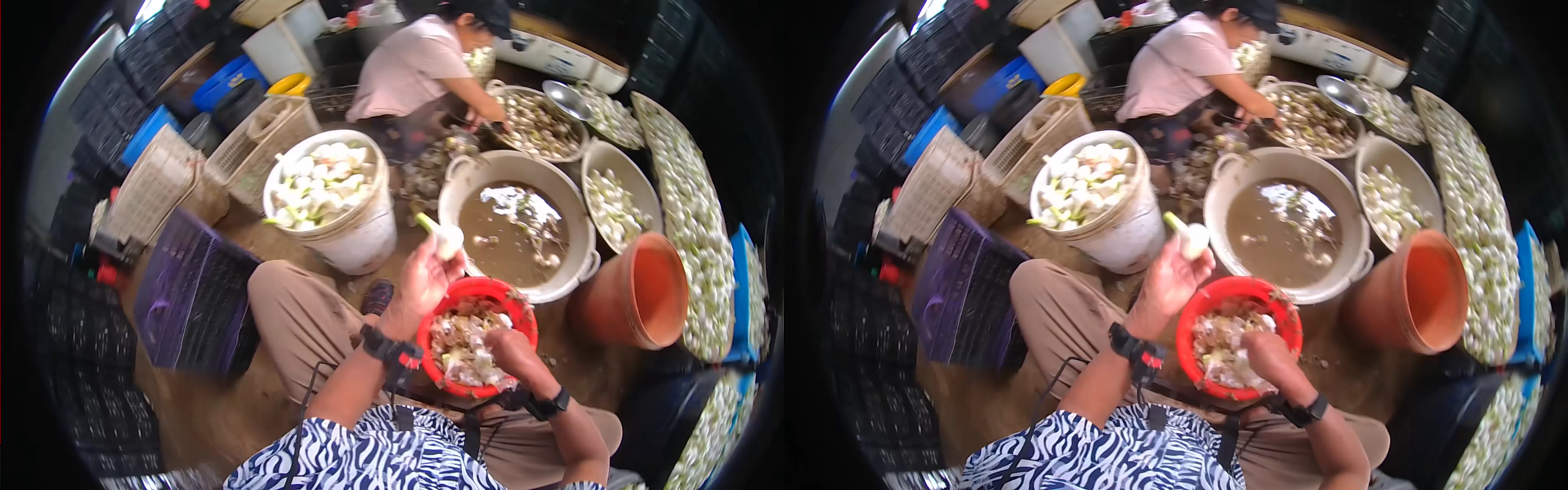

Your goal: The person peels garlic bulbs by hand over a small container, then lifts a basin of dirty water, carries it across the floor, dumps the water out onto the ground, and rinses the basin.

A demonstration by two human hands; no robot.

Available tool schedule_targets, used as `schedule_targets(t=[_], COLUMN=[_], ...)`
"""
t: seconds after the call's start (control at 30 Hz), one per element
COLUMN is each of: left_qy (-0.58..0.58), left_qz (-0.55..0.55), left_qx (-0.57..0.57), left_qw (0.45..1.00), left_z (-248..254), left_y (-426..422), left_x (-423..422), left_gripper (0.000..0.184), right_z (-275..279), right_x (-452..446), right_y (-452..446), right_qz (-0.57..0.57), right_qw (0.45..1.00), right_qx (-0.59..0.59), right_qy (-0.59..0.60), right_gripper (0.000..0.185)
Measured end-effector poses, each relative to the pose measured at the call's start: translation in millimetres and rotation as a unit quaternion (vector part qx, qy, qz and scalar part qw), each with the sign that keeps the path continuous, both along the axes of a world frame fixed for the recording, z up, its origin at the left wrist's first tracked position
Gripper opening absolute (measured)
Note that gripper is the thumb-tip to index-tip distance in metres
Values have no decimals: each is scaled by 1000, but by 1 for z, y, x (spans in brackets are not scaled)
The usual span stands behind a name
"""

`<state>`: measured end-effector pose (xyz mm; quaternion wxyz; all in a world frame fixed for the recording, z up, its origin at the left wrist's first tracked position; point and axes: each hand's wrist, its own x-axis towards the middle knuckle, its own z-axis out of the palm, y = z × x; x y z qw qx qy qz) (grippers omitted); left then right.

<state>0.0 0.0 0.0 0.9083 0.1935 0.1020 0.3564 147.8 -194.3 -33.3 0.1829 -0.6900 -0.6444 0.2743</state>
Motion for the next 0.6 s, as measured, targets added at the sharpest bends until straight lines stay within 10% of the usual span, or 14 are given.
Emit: schedule_targets(t=[0.1, 0.3, 0.47, 0.6], left_qy=[-115, -61, 134, 278], left_qz=[88, 237, 100, 45], left_qx=[-117, 56, 128, 168], left_qw=[983, 968, 978, 945], left_z=[37, 5, -23, -42], left_y=[78, 153, 103, 87], left_x=[-35, -43, 25, 67], left_gripper=[36, 33, 24, 20], right_z=[-20, -27, -113, -208], right_x=[0, 151, 251, 264], right_y=[30, 59, 118, 149], right_qz=[11, -240, -189, -97], right_qw=[999, 964, 971, 960], right_qx=[48, -7, 54, -126], right_qy=[11, 114, -138, -230], right_gripper=[8, 17, 17, 23])
